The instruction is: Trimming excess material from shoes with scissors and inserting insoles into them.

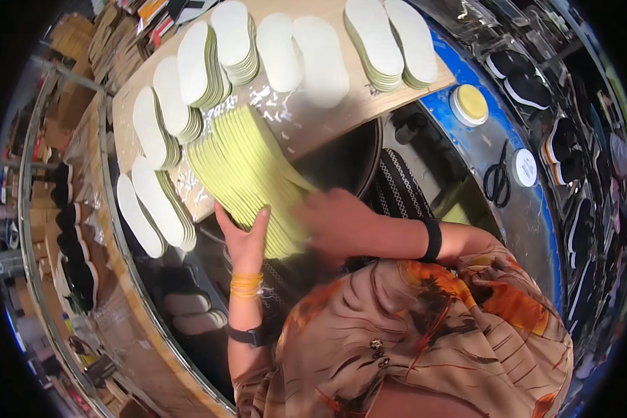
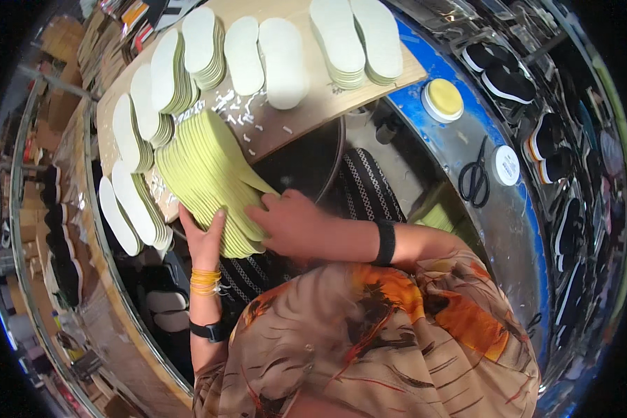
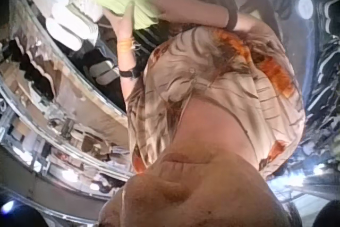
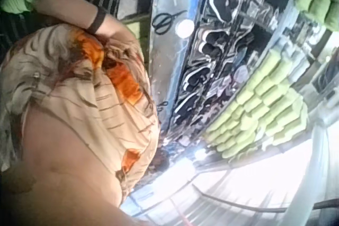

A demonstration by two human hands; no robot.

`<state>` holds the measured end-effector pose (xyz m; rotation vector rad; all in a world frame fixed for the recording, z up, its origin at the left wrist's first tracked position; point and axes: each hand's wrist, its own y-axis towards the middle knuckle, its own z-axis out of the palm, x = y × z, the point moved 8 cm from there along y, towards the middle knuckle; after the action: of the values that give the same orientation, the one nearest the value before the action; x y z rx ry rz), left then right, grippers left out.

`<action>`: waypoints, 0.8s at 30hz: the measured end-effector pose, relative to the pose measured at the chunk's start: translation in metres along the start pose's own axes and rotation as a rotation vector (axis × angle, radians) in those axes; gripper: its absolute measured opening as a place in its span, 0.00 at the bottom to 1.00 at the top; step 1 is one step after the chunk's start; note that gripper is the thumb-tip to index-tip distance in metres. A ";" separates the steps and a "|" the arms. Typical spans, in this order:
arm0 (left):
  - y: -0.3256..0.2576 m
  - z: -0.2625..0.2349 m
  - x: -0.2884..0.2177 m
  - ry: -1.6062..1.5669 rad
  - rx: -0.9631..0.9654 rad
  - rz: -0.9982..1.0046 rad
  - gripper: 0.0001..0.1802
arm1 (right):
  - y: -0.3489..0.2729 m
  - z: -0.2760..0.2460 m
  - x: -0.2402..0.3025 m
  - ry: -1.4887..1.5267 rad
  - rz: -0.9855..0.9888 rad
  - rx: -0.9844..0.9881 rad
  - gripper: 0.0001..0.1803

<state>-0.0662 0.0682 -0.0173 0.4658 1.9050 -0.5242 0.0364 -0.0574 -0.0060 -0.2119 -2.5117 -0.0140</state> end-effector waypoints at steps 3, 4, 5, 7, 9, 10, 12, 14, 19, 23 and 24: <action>-0.005 0.002 0.001 0.216 -0.052 0.115 0.52 | 0.004 -0.021 -0.004 -0.096 -0.068 -0.142 0.30; -0.007 0.007 -0.006 0.313 -0.065 0.180 0.52 | 0.004 -0.023 0.001 -0.093 -0.068 -0.127 0.30; -0.007 0.011 0.000 0.350 -0.075 0.161 0.51 | 0.003 -0.036 0.007 -0.075 -0.059 -0.267 0.35; -0.004 0.019 0.023 0.113 -0.028 0.078 0.50 | 0.005 -0.038 0.006 -0.059 -0.041 -0.416 0.40; -0.003 0.027 0.031 -0.147 0.024 -0.001 0.48 | 0.016 -0.008 -0.032 0.238 0.218 -0.311 0.46; -0.003 0.027 0.025 -0.148 0.028 0.001 0.48 | 0.017 -0.007 -0.035 0.236 0.221 -0.314 0.46; -0.006 0.022 0.013 -0.222 0.033 -0.065 0.47 | 0.016 -0.002 -0.041 0.405 0.231 -0.291 0.48; -0.015 0.014 0.010 -0.432 0.108 -0.174 0.40 | 0.003 -0.021 -0.018 0.367 0.228 -0.240 0.48; -0.031 0.016 0.030 -0.220 0.150 -0.185 0.44 | -0.008 0.006 -0.014 0.308 0.318 0.072 0.48; -0.045 0.005 -0.012 0.381 -0.119 0.189 0.55 | -0.012 0.002 -0.001 0.105 0.121 -0.190 0.44; -0.044 0.004 -0.010 0.382 -0.122 0.189 0.55 | -0.011 -0.006 0.008 0.022 0.007 -0.287 0.43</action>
<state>-0.0835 0.0289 -0.0026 0.6955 2.2120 -0.2015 0.0320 -0.0674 0.0042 -0.3341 -2.4798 -0.3734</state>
